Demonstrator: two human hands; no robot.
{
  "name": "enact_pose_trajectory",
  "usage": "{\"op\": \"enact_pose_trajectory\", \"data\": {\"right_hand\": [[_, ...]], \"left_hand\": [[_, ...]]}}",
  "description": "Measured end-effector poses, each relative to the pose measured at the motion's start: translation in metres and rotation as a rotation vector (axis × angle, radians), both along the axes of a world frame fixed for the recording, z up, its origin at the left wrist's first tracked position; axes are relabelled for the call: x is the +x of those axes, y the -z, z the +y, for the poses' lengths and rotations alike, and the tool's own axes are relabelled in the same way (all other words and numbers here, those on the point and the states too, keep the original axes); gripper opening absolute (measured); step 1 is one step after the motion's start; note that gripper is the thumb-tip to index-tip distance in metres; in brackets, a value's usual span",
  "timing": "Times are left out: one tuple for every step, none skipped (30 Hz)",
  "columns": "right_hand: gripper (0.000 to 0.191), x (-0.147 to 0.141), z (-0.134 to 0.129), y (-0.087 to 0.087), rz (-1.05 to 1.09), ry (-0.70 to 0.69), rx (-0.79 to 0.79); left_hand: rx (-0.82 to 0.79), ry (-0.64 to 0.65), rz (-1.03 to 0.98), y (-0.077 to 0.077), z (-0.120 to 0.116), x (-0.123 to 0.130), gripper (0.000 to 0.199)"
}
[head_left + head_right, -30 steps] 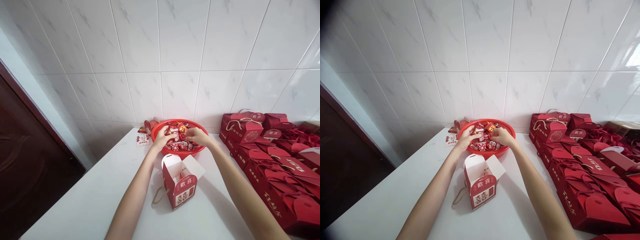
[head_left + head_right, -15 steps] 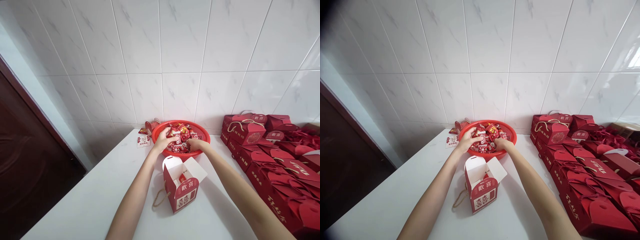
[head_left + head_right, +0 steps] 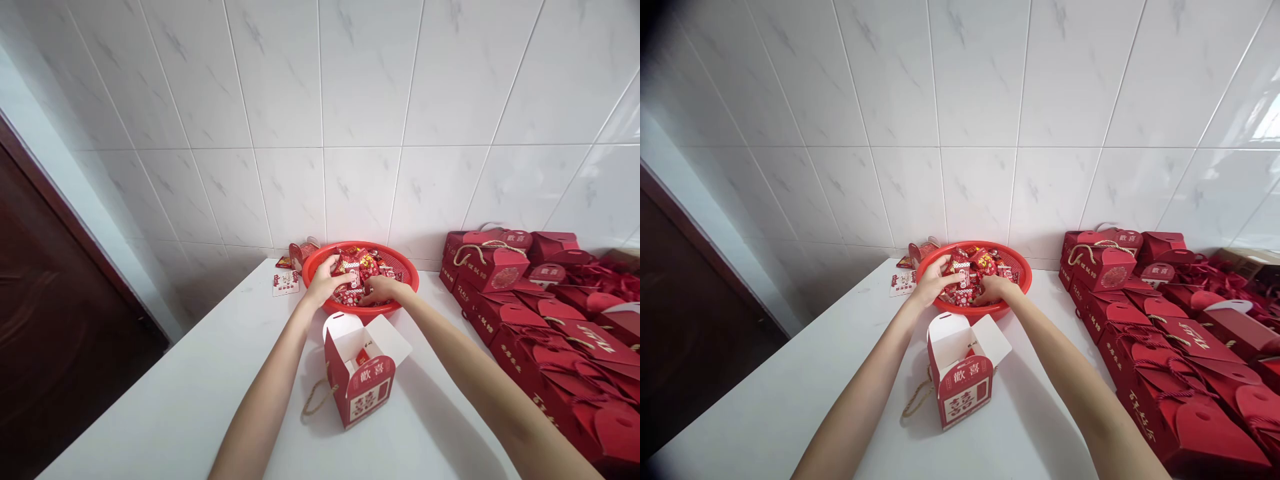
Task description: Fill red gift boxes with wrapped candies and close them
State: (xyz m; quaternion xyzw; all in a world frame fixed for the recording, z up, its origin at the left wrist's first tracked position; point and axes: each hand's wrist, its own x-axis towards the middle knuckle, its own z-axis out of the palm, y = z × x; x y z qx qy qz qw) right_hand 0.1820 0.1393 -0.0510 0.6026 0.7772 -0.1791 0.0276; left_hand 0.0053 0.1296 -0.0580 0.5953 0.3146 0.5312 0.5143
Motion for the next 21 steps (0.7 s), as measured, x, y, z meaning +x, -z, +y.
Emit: {"op": "enact_pose_trajectory", "data": {"right_hand": [[0.027,-0.005,-0.001,-0.001,-0.011,0.014,0.007],[0.026,-0.01,-0.001,-0.002,-0.022,0.029,0.023],[0.024,-0.015,-0.002,-0.002,-0.029,0.038,0.041],[0.023,-0.018,-0.002,-0.002,-0.026,0.042,0.058],[0.024,-0.019,-0.002,-0.002,-0.018,0.047,0.071],[0.025,-0.018,-0.001,-0.002,-0.009,0.056,0.085],[0.025,-0.016,-0.001,-0.002,-0.004,0.067,0.103],[0.024,-0.012,-0.002,-0.003,0.015,0.085,0.138],[0.021,-0.007,-0.004,-0.005,0.064,0.106,0.184],[0.018,-0.001,-0.008,-0.008,0.15,0.121,0.226],[0.016,0.005,-0.013,-0.012,0.271,0.115,0.25],[0.015,0.011,-0.021,-0.016,0.418,0.087,0.242],[0.015,0.016,-0.03,-0.022,0.564,0.018,0.188],[0.017,0.019,-0.039,-0.027,0.674,-0.076,0.109],[0.019,0.022,-0.05,-0.032,0.732,-0.169,0.046],[0.021,0.023,-0.06,-0.037,0.75,-0.25,0.015],[0.023,0.023,-0.069,-0.041,0.744,-0.312,-0.008],[0.027,0.022,-0.076,-0.045,0.723,-0.355,-0.025],[0.03,0.02,-0.082,-0.047,0.706,-0.372,-0.026],[0.033,0.018,-0.086,-0.048,0.7,-0.364,-0.014],[0.033,0.017,-0.088,-0.049,0.708,-0.332,0.02]], "left_hand": [[-0.002,0.001,-0.002,0.0,0.0,0.0,0.055],[-0.001,0.002,0.0,0.0,0.0,0.0,0.055],[0.005,-0.003,0.004,0.0,0.0,0.0,0.054],[0.012,-0.008,0.008,0.0,-0.001,0.0,0.053],[0.02,-0.01,0.012,0.0,-0.001,0.0,0.052],[0.027,-0.006,0.016,0.0,-0.001,0.0,0.05],[0.032,0.0,0.017,0.0,-0.001,0.0,0.05],[0.033,0.005,0.014,0.0,-0.001,0.0,0.05],[0.034,0.01,0.006,-0.001,-0.001,-0.001,0.05],[0.034,0.013,-0.003,-0.001,-0.001,-0.001,0.05],[0.031,0.01,-0.014,-0.001,0.0,-0.002,0.051],[0.024,0.009,-0.025,-0.001,0.0,-0.002,0.052],[0.013,0.016,-0.035,-0.001,0.001,-0.003,0.053],[0.002,0.028,-0.044,-0.001,0.001,-0.003,0.053],[-0.006,0.041,-0.052,-0.001,0.002,-0.004,0.054],[-0.012,0.052,-0.059,0.0,0.002,-0.004,0.054],[-0.017,0.061,-0.064,0.0,0.003,-0.004,0.054],[-0.017,0.067,-0.064,0.001,0.003,-0.004,0.054],[-0.015,0.067,-0.063,0.001,0.003,-0.004,0.054],[-0.012,0.069,-0.058,0.001,0.002,-0.004,0.055],[-0.009,0.078,-0.051,0.0,0.001,-0.004,0.056]]}}
